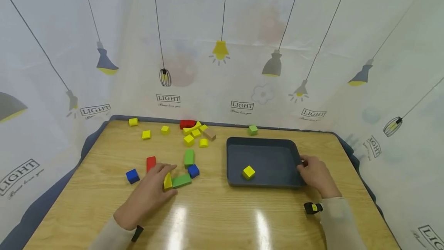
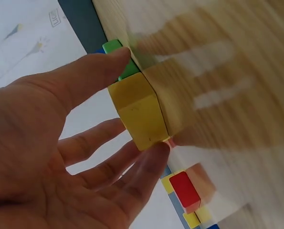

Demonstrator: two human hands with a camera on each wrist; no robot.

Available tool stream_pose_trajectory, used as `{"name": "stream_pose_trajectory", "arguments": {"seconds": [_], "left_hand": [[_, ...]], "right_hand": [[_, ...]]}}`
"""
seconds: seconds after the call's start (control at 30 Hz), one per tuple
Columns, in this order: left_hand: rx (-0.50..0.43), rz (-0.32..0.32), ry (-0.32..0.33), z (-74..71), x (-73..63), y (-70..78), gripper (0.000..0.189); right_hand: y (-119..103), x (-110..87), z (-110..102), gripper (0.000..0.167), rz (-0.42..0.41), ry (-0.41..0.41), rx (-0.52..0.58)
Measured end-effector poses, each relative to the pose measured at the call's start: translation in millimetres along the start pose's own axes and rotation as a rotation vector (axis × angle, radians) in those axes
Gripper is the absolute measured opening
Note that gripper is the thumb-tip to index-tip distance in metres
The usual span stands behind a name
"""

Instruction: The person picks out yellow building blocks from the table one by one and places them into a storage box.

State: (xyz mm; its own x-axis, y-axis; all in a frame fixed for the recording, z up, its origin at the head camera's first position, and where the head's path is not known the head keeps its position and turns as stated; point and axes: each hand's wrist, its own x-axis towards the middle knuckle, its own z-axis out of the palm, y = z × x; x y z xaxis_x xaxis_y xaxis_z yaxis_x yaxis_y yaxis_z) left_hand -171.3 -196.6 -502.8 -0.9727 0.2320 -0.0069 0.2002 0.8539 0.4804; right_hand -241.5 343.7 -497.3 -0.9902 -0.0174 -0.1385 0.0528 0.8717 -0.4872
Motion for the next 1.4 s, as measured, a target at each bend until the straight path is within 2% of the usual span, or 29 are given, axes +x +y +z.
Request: {"name": "stream_pose_trajectory", "arguments": {"seconds": [0.2,0.37,0.73,1.0,1.23,1.4], "left_hand": [[-0.005,-0.037,-0.03,-3.9,3.4,0.3,0.067],[0.014,-0.04,-0.043,-6.1,3.4,-0.8,0.063],[0.047,-0.04,0.02,-22.5,5.6,8.4,0.066],[-0.013,-0.027,0.025,-21.6,13.2,27.2,0.066],[-0.078,0.063,0.079,-9.4,26.9,54.5,0.061],[-0.069,0.119,0.107,2.0,36.1,73.4,0.059]], "right_hand": [[0.5,-1.9,1.7,0.056,0.002,-0.002,-0.002],[2.6,-6.0,5.5,0.055,0.006,0.005,0.004],[5.7,-9.7,14.8,0.055,0.005,0.013,0.002],[6.1,-7.4,13.7,0.055,-0.006,0.012,0.0],[8.1,-2.6,4.9,0.056,-0.001,0.005,-0.011],[2.0,-0.2,2.7,0.056,0.005,-0.001,-0.006]]}}
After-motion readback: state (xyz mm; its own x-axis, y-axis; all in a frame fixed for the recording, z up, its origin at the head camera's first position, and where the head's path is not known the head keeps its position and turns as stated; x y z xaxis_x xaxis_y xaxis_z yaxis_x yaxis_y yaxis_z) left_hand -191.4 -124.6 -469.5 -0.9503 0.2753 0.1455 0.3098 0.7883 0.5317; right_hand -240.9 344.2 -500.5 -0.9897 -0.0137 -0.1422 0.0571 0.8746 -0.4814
